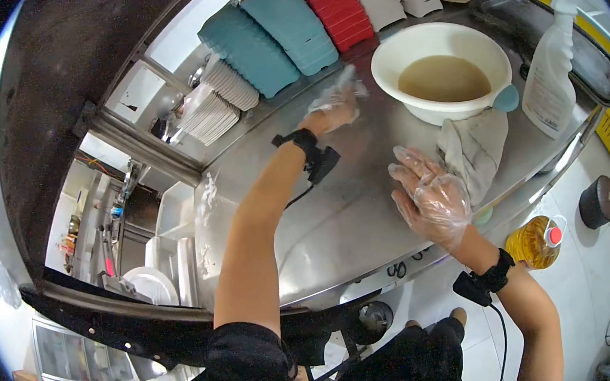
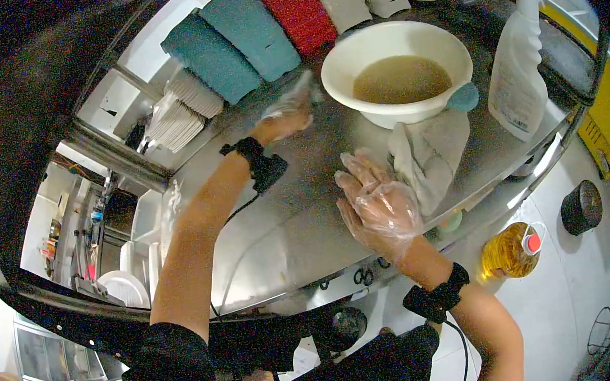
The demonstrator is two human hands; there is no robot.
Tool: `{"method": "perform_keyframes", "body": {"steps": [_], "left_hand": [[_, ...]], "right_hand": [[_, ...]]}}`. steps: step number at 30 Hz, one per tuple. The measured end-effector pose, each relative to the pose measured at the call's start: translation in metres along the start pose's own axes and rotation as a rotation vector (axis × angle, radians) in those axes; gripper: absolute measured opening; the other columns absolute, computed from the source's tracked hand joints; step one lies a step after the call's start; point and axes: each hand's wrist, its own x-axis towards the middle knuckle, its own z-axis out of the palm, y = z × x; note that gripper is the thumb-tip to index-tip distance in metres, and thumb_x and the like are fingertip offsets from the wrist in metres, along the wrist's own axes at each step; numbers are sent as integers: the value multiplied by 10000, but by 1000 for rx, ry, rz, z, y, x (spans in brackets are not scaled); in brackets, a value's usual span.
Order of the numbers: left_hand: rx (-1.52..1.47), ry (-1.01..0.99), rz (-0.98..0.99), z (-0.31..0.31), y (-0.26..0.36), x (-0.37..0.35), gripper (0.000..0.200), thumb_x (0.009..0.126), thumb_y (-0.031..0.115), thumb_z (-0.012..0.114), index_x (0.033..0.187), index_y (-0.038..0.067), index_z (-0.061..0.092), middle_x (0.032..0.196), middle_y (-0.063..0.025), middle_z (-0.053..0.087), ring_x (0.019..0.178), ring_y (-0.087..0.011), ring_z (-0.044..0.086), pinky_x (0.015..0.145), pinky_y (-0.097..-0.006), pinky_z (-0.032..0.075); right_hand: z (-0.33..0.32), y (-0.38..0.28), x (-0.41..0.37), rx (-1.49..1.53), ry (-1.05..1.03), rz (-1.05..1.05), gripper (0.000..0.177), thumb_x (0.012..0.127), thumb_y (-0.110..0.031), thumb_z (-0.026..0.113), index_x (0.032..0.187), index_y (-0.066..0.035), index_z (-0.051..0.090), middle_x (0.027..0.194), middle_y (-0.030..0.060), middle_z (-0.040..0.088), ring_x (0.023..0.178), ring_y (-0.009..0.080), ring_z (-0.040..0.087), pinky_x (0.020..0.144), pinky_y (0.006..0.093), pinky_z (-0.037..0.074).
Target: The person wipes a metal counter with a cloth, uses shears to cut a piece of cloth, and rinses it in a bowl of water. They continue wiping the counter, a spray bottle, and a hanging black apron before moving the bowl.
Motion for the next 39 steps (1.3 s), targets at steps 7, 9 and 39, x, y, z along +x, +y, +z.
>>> {"method": "perform_keyframes", "body": {"steps": [7, 9, 39], "left_hand": [[-164, 422, -242, 148, -132, -13, 494, 1028, 224, 362, 1465, -4, 385, 1450, -265, 460, 1264, -343, 519, 1109, -425, 375], [-170, 351, -341, 187, -161, -35, 492, 1029, 233, 361, 1461, -2, 389, 1447, -261, 464, 1263, -343, 520, 1109, -425, 377], [325, 659, 296, 76, 26, 5, 476, 1029, 316, 381, 1390, 16, 460, 1404, -234, 516, 1251, -360, 537, 1101, -422, 408]], "right_hand": [[-2, 0, 0, -19, 31, -31, 356, 792, -90, 731, 1138, -53, 654, 1339, 144, 594, 1263, 347, 554, 1000, 450, 501], [-3, -2, 0, -15, 42, -30, 377, 771, -52, 745, 1136, -44, 650, 1318, 145, 606, 1235, 350, 578, 983, 432, 511], [-3, 0, 1, -47, -123, 47, 365, 894, -147, 594, 1242, -41, 610, 1387, 185, 570, 1294, 359, 536, 1016, 453, 489]]}}
